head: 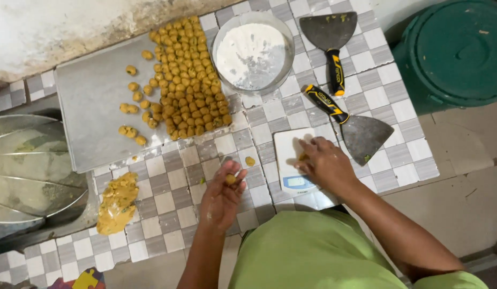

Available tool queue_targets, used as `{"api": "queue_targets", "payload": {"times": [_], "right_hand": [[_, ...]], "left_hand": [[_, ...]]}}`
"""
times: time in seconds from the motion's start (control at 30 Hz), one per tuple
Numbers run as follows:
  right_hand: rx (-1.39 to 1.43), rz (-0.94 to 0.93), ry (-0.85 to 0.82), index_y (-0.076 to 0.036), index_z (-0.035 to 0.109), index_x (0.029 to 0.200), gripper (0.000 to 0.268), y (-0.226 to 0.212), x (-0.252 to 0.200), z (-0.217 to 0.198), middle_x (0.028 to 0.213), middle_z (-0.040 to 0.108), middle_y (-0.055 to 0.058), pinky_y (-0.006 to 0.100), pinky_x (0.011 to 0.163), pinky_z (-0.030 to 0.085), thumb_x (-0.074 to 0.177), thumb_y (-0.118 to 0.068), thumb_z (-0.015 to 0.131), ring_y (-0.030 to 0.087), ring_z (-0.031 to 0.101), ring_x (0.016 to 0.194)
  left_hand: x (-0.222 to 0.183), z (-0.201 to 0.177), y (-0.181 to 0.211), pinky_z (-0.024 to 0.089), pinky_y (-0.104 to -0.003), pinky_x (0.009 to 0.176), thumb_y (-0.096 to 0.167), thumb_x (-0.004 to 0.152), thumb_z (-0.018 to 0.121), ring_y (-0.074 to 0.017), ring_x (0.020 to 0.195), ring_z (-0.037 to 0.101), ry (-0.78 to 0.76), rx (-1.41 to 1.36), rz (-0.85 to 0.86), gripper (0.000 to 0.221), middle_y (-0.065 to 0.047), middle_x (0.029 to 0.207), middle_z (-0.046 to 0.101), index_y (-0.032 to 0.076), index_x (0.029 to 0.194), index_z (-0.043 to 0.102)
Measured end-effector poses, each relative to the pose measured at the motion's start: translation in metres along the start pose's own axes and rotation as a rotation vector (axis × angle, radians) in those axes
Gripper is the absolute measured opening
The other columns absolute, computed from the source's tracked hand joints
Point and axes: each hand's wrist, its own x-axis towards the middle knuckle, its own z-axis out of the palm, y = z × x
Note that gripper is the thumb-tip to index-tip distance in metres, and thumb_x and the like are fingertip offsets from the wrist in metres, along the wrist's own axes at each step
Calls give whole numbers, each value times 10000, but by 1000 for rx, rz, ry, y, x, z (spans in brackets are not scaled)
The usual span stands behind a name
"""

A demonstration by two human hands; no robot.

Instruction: Weighing small portions of dough on a digital scale and rolling them into balls on a counter.

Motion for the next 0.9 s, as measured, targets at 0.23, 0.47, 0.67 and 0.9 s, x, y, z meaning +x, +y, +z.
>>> {"api": "queue_targets", "payload": {"times": [0.23, 0.47, 0.67, 0.9], "right_hand": [[10, 24, 155, -128, 544, 1254, 541, 8, 4, 26, 1090, 538, 135, 445, 670, 518, 798, -405, 632, 318, 579, 851], [208, 66, 112, -114, 667, 944, 187, -4, 8, 45, 838, 585, 68, 364, 710, 546, 765, -168, 670, 289, 647, 792], [676, -125, 297, -125, 677, 1056, 368, -55, 6, 24, 839, 650, 66, 351, 738, 508, 710, -6, 637, 250, 650, 765], [484, -761, 450, -174, 333, 1419, 503, -184, 22, 28, 1525, 111, 174, 559, 1090, 25, 949, -341, 393, 421, 37, 1375]], "left_hand": [[-31, 7, 23, 493, -307, 780, 226, 885, 536, -235, 951, 601, 352, 74, 66, 294, -84, 1054, 607, 87, 1144, 541], [-20, -29, 31, 514, -344, 871, 255, 909, 503, -269, 1031, 616, 112, -37, 50, 271, -71, 1083, 609, 124, 1134, 580], [-2, 11, 156, -33, -667, 1034, 591, 930, 336, -360, 1386, -111, 170, 155, 575, 582, -35, 1541, -96, 375, 1447, 176], [33, -9, -25, 200, -654, 996, 592, 844, 434, -338, 1417, -11, -862, -463, 211, 658, -24, 1562, 5, 412, 1435, 207]]}}
